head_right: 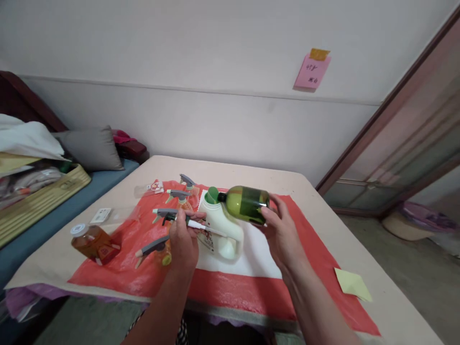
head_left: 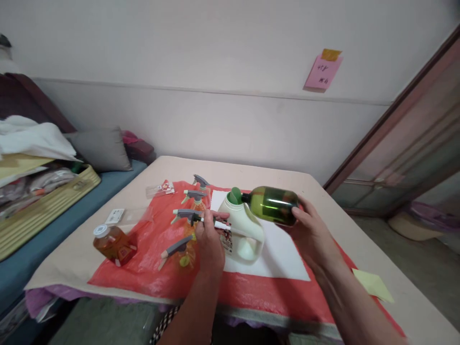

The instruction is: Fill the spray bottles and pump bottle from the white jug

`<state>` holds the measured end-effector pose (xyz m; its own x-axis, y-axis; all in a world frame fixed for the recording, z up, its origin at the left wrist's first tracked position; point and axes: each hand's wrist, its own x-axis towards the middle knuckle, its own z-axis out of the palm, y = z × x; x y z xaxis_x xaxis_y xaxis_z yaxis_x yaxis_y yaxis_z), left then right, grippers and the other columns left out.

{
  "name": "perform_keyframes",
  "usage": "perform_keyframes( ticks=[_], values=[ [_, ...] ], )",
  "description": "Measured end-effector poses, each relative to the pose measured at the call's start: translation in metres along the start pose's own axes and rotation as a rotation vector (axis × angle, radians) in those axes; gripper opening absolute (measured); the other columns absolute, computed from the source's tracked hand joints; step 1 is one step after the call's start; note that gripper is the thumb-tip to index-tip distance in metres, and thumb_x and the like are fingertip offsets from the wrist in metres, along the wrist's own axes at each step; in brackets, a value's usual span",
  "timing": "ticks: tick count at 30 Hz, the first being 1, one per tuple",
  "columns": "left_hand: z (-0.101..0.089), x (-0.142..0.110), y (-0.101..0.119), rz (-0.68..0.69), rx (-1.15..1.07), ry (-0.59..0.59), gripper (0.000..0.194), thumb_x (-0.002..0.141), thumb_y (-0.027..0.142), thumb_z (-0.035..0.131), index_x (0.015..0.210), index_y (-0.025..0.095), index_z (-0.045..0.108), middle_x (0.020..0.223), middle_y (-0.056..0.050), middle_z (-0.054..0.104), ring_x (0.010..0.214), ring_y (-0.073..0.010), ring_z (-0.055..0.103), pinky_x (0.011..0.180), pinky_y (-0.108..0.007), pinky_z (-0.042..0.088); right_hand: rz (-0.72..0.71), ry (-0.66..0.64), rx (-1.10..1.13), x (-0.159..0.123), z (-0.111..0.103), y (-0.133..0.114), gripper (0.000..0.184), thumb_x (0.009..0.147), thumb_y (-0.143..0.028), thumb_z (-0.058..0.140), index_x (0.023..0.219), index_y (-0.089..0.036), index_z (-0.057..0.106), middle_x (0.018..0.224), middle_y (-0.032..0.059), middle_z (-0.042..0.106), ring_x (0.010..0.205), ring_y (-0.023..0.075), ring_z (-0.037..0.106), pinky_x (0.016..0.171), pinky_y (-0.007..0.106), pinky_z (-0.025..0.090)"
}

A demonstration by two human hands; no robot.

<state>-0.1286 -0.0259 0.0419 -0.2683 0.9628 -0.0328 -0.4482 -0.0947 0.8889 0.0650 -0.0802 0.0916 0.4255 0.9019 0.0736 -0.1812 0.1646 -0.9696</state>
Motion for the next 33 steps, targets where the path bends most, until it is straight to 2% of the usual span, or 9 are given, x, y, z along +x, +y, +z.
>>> perform_keyframes(
  ticks=[2, 4, 9, 13, 16, 20, 26, 30, 33],
  values=[
    [0.002, -0.003, 0.001, -0.058, -0.030, -0.030, 0.044, 0.093, 0.057, 0.050, 0.077, 0.018, 0.065, 0.076, -0.007, 0.075, 0.059, -0.0150, 0.063, 0.055, -0.025, 0.046, 0.171, 0.025, 0.190, -0.008, -0.013, 0.021, 0.037, 0.082, -0.048, 0.070, 0.113, -0.029, 0.066, 0.118, 0.0057, 0.070, 0.098, 0.0246, 0.070, 0.078, 0.041, 0.061],
    [0.004, -0.005, 0.001, -0.072, -0.050, -0.036, 0.042, 0.093, 0.056, 0.051, 0.078, 0.019, 0.064, 0.078, -0.006, 0.075, 0.060, -0.0149, 0.064, 0.057, -0.025, 0.047, 0.272, 0.025, 0.309, -0.014, -0.026, 0.039, 0.032, 0.085, -0.050, 0.066, 0.108, -0.028, 0.070, 0.110, 0.0059, 0.073, 0.089, 0.0243, 0.071, 0.071, 0.040, 0.062],
    [0.009, -0.010, 0.004, -0.094, -0.183, 0.031, 0.038, 0.091, 0.056, 0.055, 0.081, 0.020, 0.059, 0.072, -0.002, 0.074, 0.062, -0.0155, 0.068, 0.063, -0.027, 0.050, 0.303, 0.110, 0.432, -0.025, -0.053, 0.060, 0.028, 0.086, -0.046, 0.066, 0.106, -0.029, 0.073, 0.107, 0.0032, 0.075, 0.083, 0.0209, 0.071, 0.061, 0.032, 0.059],
    [0.014, -0.012, 0.004, -0.032, -0.258, 0.100, 0.042, 0.092, 0.061, 0.053, 0.081, 0.021, 0.057, 0.069, 0.000, 0.072, 0.066, -0.0155, 0.071, 0.068, -0.027, 0.052, 0.301, 0.112, 0.397, -0.034, -0.063, 0.058, 0.031, 0.083, -0.046, 0.067, 0.105, -0.025, 0.074, 0.105, 0.0044, 0.076, 0.086, 0.0220, 0.071, 0.066, 0.033, 0.060],
    [0.017, -0.015, 0.000, -0.019, -0.226, 0.101, 0.044, 0.093, 0.062, 0.050, 0.083, 0.020, 0.058, 0.071, -0.001, 0.073, 0.069, -0.0159, 0.071, 0.068, -0.027, 0.052, 0.296, 0.075, 0.369, -0.039, -0.064, 0.056, 0.036, 0.080, -0.047, 0.069, 0.107, -0.024, 0.074, 0.108, 0.0054, 0.076, 0.093, 0.0242, 0.071, 0.073, 0.037, 0.061],
    [0.021, -0.022, -0.005, -0.011, -0.213, 0.067, 0.043, 0.094, 0.061, 0.050, 0.084, 0.020, 0.057, 0.070, -0.001, 0.072, 0.070, -0.0166, 0.072, 0.070, -0.028, 0.053, 0.260, 0.059, 0.326, -0.042, -0.065, 0.055, 0.037, 0.082, -0.051, 0.066, 0.108, -0.024, 0.072, 0.109, 0.0069, 0.075, 0.096, 0.0275, 0.071, 0.075, 0.043, 0.060],
    [0.025, -0.031, -0.007, 0.079, -0.148, 0.047, 0.042, 0.097, 0.058, 0.047, 0.084, 0.020, 0.058, 0.072, -0.002, 0.073, 0.072, -0.0157, 0.072, 0.069, -0.027, 0.054, 0.191, 0.009, 0.277, -0.044, -0.069, 0.052, 0.041, 0.082, -0.051, 0.066, 0.113, -0.025, 0.069, 0.118, 0.0067, 0.072, 0.104, 0.0272, 0.068, 0.077, 0.040, 0.059],
    [0.028, -0.049, -0.015, 0.033, -0.086, -0.035, 0.042, 0.093, 0.060, 0.053, 0.084, 0.020, 0.063, 0.083, -0.005, 0.076, 0.080, -0.0183, 0.073, 0.079, -0.032, 0.056, 0.204, -0.067, 0.289, -0.053, -0.057, 0.056, 0.048, 0.079, -0.048, 0.071, 0.122, -0.026, 0.063, 0.130, 0.0075, 0.066, 0.115, 0.0281, 0.064, 0.090, 0.044, 0.056],
    [0.030, -0.063, -0.023, 0.026, -0.043, -0.159, 0.043, 0.091, 0.061, 0.055, 0.088, 0.020, 0.068, 0.098, -0.009, 0.077, 0.095, -0.0221, 0.073, 0.089, -0.037, 0.055, 0.186, -0.151, 0.333, -0.063, -0.043, 0.061, 0.068, 0.068, -0.039, 0.082, 0.131, -0.031, 0.056, 0.135, 0.0058, 0.061, 0.121, 0.0278, 0.060, 0.100, 0.044, 0.051]
  ],
)
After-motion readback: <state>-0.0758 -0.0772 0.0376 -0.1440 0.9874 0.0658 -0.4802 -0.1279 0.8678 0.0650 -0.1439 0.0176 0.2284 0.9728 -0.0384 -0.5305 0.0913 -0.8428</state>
